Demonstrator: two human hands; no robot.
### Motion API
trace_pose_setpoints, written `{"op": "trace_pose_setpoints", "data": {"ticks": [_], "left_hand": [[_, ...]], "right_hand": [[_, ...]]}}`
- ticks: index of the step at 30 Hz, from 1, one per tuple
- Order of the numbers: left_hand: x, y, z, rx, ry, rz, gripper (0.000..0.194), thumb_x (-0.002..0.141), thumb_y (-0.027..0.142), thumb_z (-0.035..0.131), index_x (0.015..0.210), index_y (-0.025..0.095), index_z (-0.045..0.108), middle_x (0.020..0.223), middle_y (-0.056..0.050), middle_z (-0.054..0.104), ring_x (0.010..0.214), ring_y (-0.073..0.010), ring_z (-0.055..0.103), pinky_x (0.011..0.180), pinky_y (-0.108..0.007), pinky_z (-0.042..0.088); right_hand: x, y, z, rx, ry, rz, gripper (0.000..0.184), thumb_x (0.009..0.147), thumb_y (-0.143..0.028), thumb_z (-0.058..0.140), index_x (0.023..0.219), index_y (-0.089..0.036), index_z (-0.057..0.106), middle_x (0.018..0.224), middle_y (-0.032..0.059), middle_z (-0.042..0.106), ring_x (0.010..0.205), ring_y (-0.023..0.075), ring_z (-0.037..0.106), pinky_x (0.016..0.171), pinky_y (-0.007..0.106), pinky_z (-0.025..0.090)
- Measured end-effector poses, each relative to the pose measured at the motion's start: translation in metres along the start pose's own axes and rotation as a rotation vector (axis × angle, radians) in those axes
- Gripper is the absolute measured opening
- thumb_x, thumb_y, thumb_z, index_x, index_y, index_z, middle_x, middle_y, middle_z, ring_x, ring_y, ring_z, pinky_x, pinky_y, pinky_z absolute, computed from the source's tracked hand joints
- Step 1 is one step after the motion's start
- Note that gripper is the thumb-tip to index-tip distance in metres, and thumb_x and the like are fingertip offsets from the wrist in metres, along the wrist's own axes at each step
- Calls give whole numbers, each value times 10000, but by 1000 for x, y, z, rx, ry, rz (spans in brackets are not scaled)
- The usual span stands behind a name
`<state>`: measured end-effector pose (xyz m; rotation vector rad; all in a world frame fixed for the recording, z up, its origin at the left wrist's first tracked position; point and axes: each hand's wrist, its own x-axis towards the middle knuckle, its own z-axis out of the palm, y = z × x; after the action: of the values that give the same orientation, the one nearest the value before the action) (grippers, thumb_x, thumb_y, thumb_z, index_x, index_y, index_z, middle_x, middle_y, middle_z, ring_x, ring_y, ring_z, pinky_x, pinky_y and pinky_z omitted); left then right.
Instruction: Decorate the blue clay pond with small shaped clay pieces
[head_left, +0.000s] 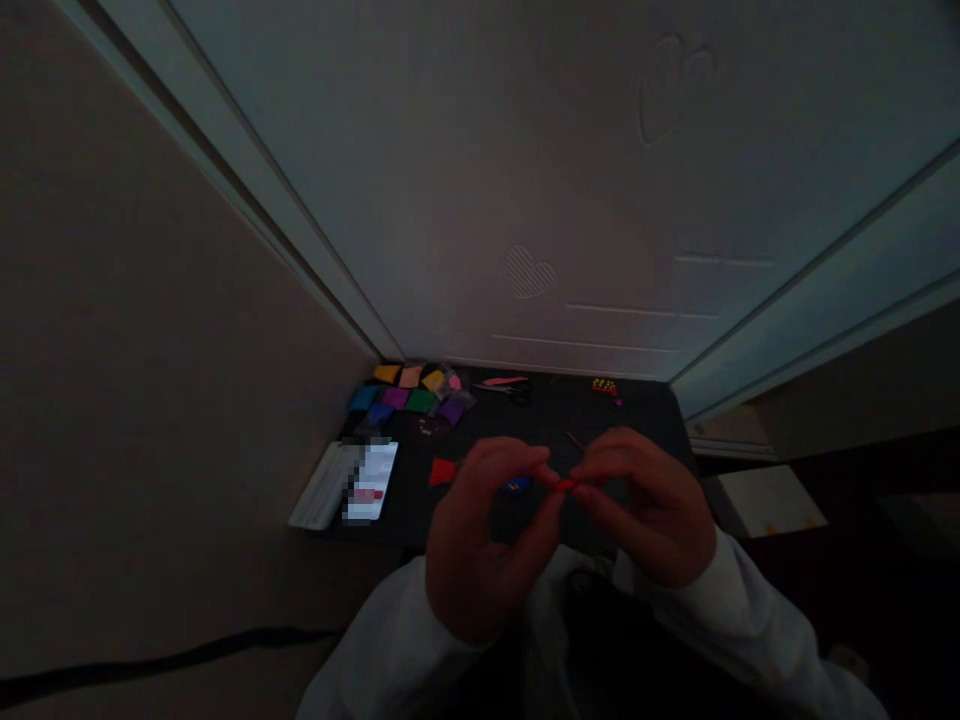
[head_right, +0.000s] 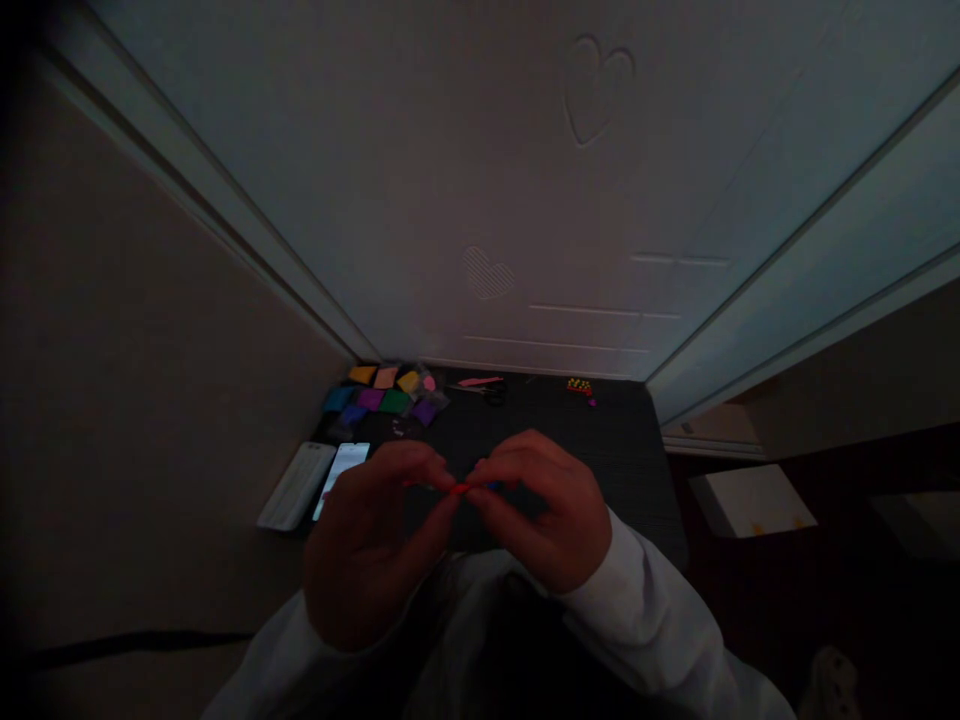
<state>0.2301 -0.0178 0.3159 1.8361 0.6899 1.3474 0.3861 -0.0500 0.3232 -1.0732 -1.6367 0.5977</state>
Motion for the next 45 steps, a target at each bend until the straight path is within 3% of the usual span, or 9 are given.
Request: {"op": "trace_pose_setpoints", "data": {"ticks": [16, 22, 27, 45], "left_hand": [[-5, 1, -2, 0, 27, -12, 560, 589, -44, 586, 1069, 224, 478, 823, -12, 582, 810, -174, 542, 766, -369, 444], [-3, 1, 2, 11, 126, 0, 526, 607, -26, 582, 1063, 214, 477, 812, -10, 571, 784, -154, 545, 738, -338, 458], [-4, 2, 4, 25, 205, 29, 557, 597, -35, 588, 1076, 225, 471, 813, -1, 581, 776, -147, 540, 745, -331, 453], [-5, 1, 3, 4, 196, 28, 541, 590, -44, 583, 1058, 209, 484, 813, -6, 577, 773, -153, 540, 726, -339, 463]], "right_hand": [[-1, -2, 2, -11, 42, -10, 223, 680, -47, 579, 858, -181, 594, 746, 17, 570, 687, 125, 524, 600, 272, 417], [-4, -6, 4, -112, 143, -32, 332, 687, -37, 550, 966, -208, 606, 699, 15, 585, 654, 134, 535, 563, 269, 415], [0, -11, 9, -85, 107, -64, 307, 695, -56, 536, 960, -183, 627, 643, 23, 573, 591, 129, 516, 539, 278, 422], [-3, -10, 11, -73, 89, -2, 285, 702, -70, 532, 941, -191, 629, 651, 16, 587, 604, 128, 531, 550, 269, 435]]}}
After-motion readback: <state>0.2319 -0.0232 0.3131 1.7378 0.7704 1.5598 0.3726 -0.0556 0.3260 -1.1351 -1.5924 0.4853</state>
